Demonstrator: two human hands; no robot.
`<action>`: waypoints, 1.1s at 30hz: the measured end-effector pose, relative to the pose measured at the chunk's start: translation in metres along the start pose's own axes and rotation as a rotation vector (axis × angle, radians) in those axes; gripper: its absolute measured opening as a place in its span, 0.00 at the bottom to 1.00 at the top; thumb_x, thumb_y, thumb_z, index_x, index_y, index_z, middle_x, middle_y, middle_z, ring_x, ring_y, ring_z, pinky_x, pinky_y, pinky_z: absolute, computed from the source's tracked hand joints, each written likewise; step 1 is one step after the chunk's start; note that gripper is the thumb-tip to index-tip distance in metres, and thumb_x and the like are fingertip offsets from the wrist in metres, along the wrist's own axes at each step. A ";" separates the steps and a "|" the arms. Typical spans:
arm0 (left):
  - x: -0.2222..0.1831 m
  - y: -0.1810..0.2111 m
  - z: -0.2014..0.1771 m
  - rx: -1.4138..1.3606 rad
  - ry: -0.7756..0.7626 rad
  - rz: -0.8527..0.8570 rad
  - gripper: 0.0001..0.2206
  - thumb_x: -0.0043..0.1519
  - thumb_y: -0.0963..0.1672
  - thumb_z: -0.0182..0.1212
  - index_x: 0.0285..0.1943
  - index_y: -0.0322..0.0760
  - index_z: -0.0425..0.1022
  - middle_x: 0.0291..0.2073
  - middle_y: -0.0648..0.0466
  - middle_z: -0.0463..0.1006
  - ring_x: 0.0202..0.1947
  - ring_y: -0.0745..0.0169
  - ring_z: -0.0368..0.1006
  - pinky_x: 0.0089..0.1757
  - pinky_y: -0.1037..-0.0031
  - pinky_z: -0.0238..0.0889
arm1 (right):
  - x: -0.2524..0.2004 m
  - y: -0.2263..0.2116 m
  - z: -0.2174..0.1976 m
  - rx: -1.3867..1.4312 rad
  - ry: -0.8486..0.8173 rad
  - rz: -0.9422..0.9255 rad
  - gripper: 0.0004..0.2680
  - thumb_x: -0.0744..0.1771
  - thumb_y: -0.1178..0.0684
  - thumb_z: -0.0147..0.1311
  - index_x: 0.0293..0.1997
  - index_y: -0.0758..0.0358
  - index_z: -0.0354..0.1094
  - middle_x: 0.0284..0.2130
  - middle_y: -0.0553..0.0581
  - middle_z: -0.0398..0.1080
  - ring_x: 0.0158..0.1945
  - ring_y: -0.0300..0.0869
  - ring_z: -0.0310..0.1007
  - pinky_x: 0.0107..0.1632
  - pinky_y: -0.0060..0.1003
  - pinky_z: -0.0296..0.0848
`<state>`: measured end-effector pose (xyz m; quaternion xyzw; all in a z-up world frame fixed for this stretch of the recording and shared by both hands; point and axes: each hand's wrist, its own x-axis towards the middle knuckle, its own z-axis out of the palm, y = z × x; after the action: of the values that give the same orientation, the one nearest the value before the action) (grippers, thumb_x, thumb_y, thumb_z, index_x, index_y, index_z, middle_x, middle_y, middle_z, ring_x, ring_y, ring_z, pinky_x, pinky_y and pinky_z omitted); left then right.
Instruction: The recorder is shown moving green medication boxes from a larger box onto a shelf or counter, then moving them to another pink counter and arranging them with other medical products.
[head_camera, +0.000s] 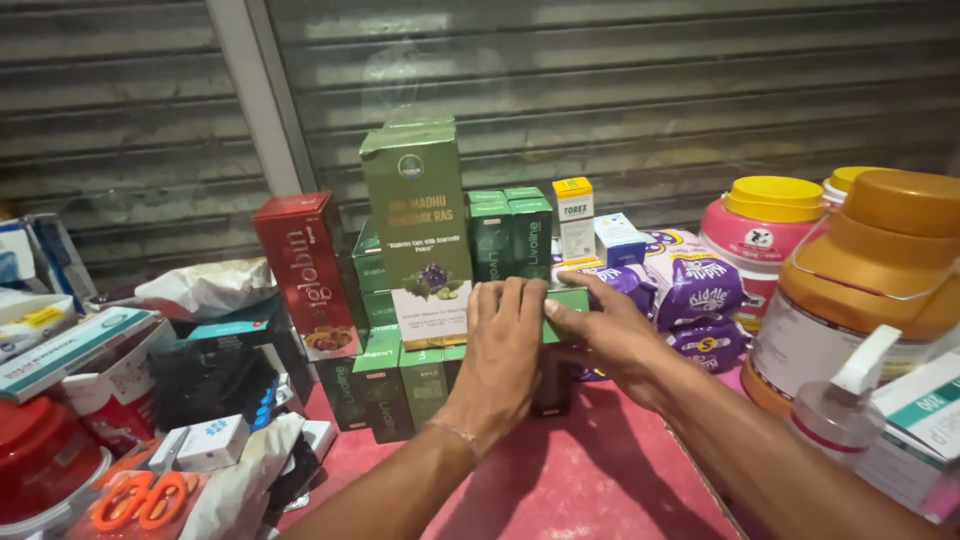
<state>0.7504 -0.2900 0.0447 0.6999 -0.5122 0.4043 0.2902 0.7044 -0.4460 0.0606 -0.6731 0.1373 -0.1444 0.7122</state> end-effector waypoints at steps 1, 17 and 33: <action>0.002 0.002 -0.004 0.001 -0.001 0.008 0.30 0.46 0.34 0.59 0.62 0.24 0.63 0.51 0.38 0.67 0.54 0.35 0.61 0.58 0.50 0.54 | -0.002 -0.002 0.001 0.005 0.002 -0.005 0.23 0.66 0.50 0.58 0.70 0.47 0.58 0.58 0.56 0.66 0.50 0.48 0.75 0.50 0.44 0.80; 0.008 0.095 -0.029 -0.220 -0.093 -0.185 0.32 0.48 0.35 0.64 0.65 0.30 0.63 0.52 0.40 0.67 0.55 0.36 0.61 0.54 0.52 0.57 | -0.093 -0.011 -0.034 -0.078 0.045 -0.097 0.19 0.65 0.45 0.55 0.64 0.48 0.62 0.42 0.55 0.75 0.36 0.41 0.77 0.38 0.39 0.78; -0.008 0.131 -0.025 -0.518 -0.228 -0.031 0.36 0.46 0.37 0.70 0.68 0.32 0.63 0.51 0.43 0.69 0.54 0.40 0.62 0.54 0.54 0.56 | -0.173 0.009 -0.056 0.133 0.323 -0.061 0.13 0.64 0.52 0.58 0.52 0.58 0.65 0.37 0.51 0.72 0.35 0.38 0.75 0.34 0.36 0.76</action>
<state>0.6174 -0.3059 0.0494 0.6511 -0.6170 0.1742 0.4062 0.5233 -0.4290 0.0485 -0.5963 0.2196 -0.2809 0.7192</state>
